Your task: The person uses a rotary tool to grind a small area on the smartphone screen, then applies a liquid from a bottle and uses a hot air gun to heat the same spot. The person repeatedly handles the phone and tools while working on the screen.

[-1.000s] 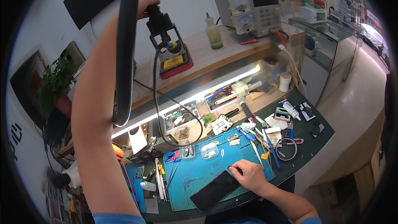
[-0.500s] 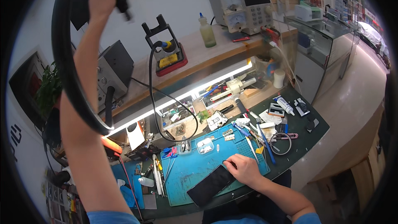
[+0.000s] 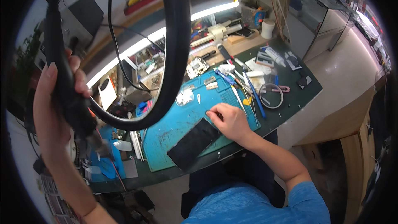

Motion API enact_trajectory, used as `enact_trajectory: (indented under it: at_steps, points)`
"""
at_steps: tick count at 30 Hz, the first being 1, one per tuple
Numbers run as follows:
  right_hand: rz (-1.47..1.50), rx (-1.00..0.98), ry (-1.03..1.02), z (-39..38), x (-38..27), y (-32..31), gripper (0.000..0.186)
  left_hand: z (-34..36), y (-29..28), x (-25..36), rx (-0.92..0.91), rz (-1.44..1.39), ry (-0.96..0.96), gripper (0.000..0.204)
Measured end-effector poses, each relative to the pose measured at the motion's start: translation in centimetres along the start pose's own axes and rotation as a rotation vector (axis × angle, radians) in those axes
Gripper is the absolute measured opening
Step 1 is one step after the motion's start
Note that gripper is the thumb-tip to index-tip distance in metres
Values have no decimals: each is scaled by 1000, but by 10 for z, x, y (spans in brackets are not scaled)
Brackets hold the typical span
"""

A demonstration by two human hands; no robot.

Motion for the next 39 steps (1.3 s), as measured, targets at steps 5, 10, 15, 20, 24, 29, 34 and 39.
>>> enact_trajectory:
  at_steps: [5,10,15,20,24,29,34,39]
  points:
    - [14,-1,80,-2,10,-12,19,-34,93,-77,-149,-373,120,47]
    - [-9,-27,69,0,0,-7,15,-23,108,-137,37,-328,254,44]
    - [49,-40,68,-1,5,-6,11,-21,117,-157,146,-279,383,58]
    - [-6,-125,117,5,1,-6,10,-32,111,-179,169,-133,321,74]
    - [-85,-148,77,6,-5,1,9,-34,106,-187,119,-58,285,81]
    - [-144,-155,40,7,-7,5,11,-37,114,-190,171,-230,302,83]
    - [-167,-150,19,6,-6,5,12,-35,113,-205,222,-287,208,84]
    - [-187,-129,-27,7,-8,6,13,-38,105,-217,171,-310,218,86]
Point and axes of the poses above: each hand's wrist, its own z-axis towards the middle knuckle, its own y-axis out of the palm, x = y × z, the point moved 8 cm from there along z, towards the middle knuckle, and after that the axes turned 1 degree about z, right-handed, at the moved point
